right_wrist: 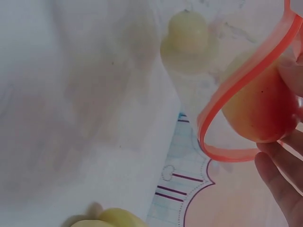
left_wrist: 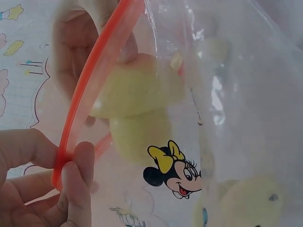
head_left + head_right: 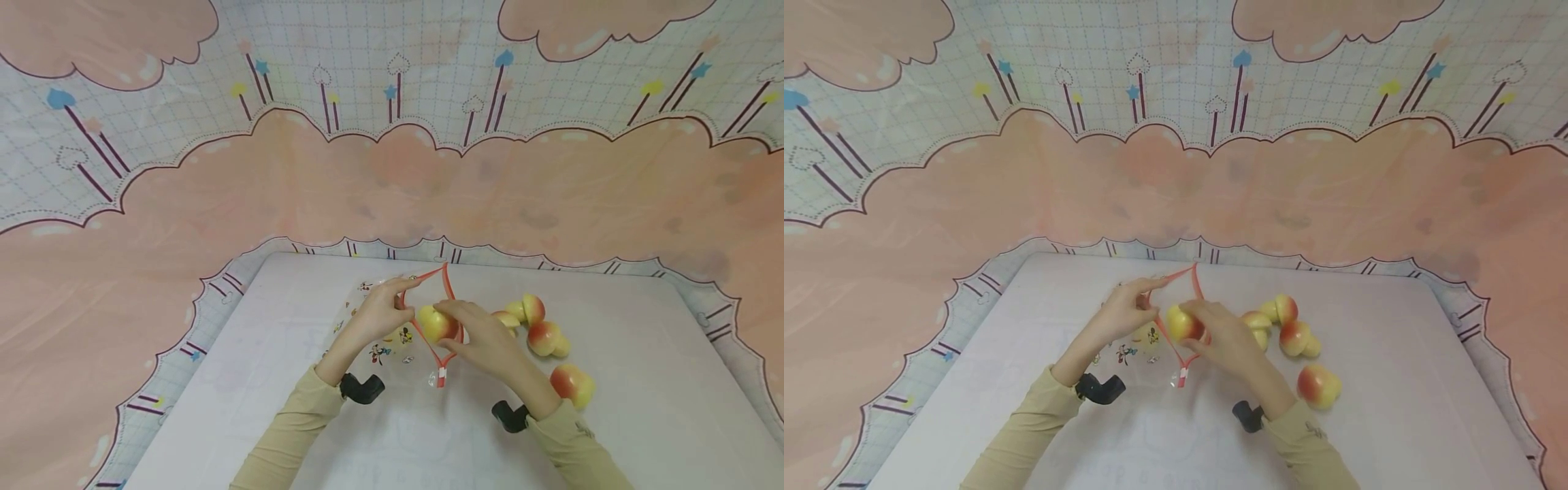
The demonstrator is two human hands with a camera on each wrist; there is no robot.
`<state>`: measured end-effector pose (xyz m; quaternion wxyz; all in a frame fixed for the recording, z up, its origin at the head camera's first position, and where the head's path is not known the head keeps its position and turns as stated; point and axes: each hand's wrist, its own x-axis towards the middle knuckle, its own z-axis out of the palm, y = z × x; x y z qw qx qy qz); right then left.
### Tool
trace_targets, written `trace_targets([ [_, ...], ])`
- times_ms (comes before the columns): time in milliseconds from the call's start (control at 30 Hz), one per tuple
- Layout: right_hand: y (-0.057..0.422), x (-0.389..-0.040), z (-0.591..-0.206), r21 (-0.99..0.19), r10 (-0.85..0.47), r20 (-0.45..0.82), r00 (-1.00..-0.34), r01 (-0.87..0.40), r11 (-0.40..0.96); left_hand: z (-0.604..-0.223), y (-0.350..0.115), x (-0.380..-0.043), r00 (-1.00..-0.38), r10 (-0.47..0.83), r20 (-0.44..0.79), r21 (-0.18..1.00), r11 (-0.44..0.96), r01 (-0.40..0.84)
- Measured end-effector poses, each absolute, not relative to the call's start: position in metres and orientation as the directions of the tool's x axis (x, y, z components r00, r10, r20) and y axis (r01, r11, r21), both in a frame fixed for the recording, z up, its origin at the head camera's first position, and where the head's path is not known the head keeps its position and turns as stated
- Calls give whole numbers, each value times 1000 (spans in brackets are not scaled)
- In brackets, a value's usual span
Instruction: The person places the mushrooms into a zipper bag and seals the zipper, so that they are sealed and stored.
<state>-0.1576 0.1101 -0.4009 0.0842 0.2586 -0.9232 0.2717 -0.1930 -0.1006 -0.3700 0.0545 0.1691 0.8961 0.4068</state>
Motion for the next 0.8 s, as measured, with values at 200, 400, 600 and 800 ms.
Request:
trace_targets([
  [200, 106, -161, -399, -456, -467, 215, -857, -512, 728, -371, -101, -194, -937, 346, 53, 744, 612, 268],
  [400, 104, -166, -402, -434, -506, 179, -844, -529, 729, -370, -101, -194, -939, 341, 44, 741, 619, 260],
  [600, 101, -168, -403, -413, -524, 169, -835, -543, 731, -368, -102, -194, -936, 348, 45, 741, 617, 265],
  [800, 100, -169, -403, -413, -539, 173, -825, -557, 720, -367, -103, -193, -934, 352, 61, 732, 620, 282],
])
